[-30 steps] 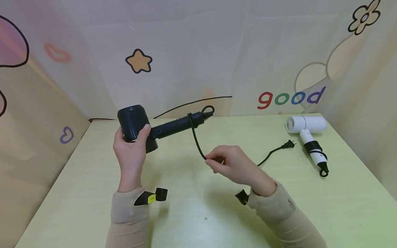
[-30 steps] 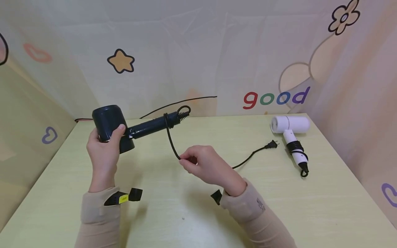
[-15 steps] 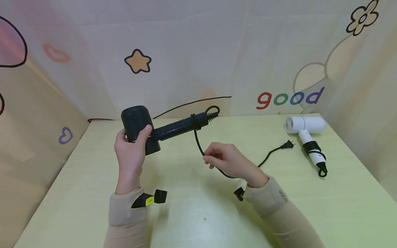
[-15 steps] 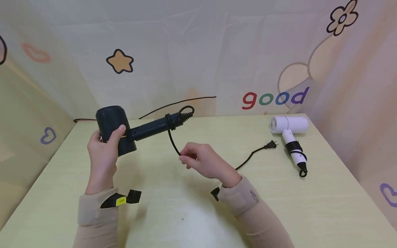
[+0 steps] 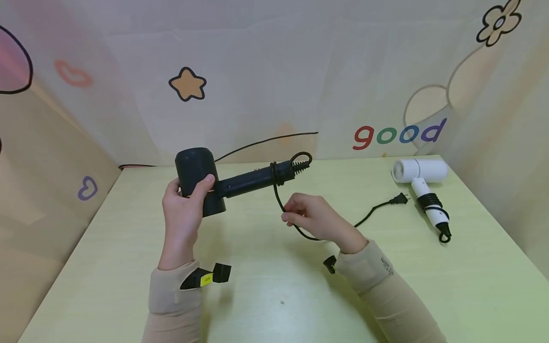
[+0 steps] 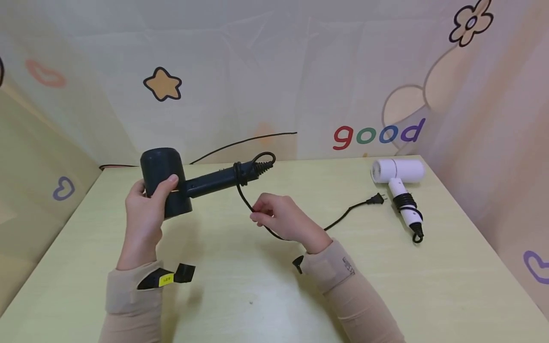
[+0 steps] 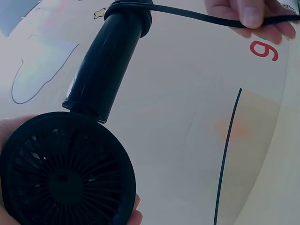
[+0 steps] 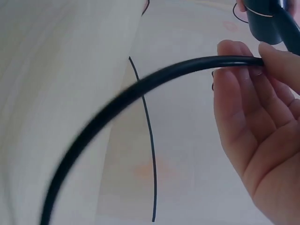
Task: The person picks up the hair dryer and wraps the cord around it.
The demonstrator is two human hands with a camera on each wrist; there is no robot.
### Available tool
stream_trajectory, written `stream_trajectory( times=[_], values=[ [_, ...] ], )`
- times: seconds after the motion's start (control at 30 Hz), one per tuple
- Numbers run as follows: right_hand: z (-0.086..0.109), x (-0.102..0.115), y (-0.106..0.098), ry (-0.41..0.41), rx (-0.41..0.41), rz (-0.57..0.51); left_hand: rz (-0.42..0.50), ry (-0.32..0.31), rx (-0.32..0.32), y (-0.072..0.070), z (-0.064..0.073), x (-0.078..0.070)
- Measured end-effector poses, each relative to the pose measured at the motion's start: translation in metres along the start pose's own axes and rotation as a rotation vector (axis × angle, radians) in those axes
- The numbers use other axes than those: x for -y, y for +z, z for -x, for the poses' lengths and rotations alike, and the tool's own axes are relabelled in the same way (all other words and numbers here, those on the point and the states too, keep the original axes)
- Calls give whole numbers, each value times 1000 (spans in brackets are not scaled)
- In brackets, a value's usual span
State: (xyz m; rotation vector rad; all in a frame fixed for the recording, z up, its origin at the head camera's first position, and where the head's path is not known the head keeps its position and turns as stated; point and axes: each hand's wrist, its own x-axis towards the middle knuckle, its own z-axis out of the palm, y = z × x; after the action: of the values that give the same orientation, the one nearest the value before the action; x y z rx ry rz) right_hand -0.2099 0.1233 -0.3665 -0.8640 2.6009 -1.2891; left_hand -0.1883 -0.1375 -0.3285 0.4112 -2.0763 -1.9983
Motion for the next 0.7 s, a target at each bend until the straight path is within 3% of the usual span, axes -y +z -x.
stream_trajectory(
  times=[0.17, 0.7],
  values=[
    [-2, -2, 2, 49, 4, -6, 6, -27, 10, -4, 0, -3],
    [-7, -19, 2, 75, -40, 14, 64, -94, 29, -13, 0, -9]
  ],
)
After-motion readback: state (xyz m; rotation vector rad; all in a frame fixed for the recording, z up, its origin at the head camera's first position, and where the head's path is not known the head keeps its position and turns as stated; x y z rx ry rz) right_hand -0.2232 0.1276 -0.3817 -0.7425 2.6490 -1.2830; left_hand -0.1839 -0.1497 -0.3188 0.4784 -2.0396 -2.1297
